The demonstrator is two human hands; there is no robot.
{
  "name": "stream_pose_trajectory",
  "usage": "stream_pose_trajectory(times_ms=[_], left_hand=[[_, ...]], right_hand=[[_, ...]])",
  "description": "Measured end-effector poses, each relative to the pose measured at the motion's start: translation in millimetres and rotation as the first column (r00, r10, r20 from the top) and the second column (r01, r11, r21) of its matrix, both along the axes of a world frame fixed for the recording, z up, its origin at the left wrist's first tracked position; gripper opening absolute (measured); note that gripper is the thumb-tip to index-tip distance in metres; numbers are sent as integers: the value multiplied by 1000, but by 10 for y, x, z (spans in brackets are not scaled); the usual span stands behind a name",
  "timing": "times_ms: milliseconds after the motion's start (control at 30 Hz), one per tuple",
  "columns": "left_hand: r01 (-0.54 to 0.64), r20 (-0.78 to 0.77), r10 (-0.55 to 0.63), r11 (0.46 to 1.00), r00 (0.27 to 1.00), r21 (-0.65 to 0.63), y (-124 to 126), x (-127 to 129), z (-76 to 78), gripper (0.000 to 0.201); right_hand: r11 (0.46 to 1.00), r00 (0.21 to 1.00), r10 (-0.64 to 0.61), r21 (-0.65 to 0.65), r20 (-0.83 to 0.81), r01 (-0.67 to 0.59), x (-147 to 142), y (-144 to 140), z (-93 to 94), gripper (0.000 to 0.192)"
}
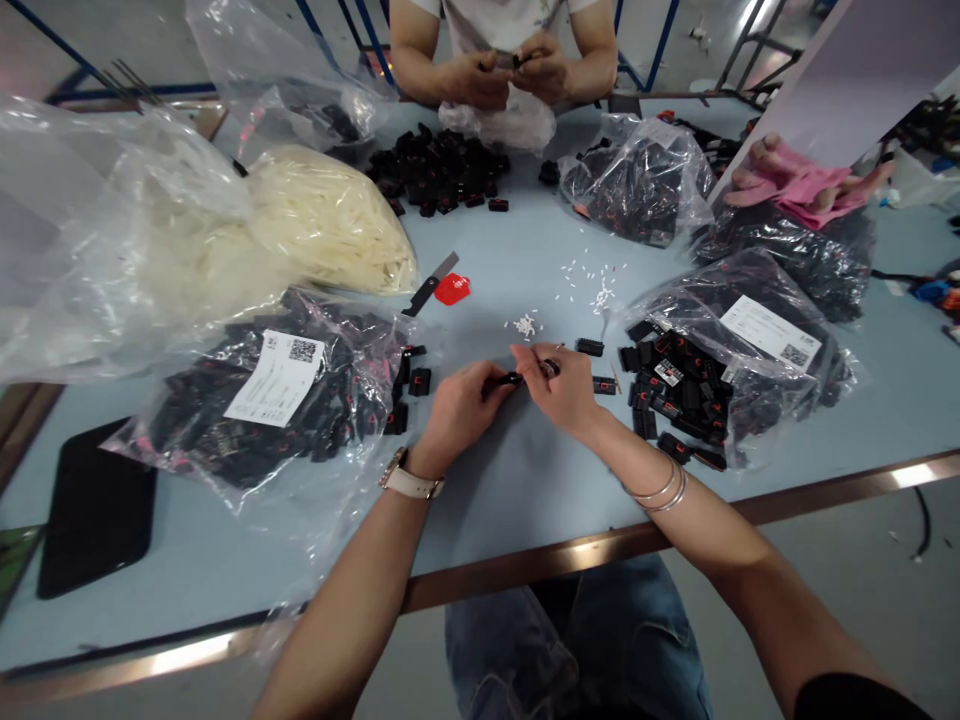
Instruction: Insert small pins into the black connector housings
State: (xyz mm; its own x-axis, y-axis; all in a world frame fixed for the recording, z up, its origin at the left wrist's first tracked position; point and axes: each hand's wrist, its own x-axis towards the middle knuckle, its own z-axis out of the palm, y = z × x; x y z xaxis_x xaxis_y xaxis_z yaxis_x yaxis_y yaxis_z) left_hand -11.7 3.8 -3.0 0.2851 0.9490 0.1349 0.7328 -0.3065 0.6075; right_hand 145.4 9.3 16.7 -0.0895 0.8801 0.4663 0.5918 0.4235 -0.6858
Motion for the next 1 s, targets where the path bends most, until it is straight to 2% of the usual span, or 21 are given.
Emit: stream_pose_trajectory(times_ms=[167, 333, 533, 667, 833, 1000], left_hand=[[-3, 5, 3, 1000, 1000, -12, 1, -3, -8, 8], [6, -5, -6, 1000, 1000, -1, 12, -6, -30, 8], [-9, -2, 9, 1000, 1000, -2, 7, -1, -26, 9], [3, -3, -3, 1000, 1000, 3, 1, -2, -15, 9], [-6, -8, 6, 1000, 1000, -6, 2, 6, 10, 10], [-12, -16, 12, 1000, 1000, 1, 8, 11, 11, 7]], right_hand=[[1000, 1000, 13, 20, -25, -13, 12, 15, -22, 53], [999, 998, 25, -37, 63, -23, -3, 29, -24, 53], [997, 1000, 10, -78, -3, -10, 5, 6, 9, 52], [996, 999, 37, -88, 19, -35, 13, 12, 15, 51], [996, 999, -33, -78, -24, 31, 55, 8, 47, 51], [995, 999, -37, -96, -21, 35, 67, 8, 52, 51]])
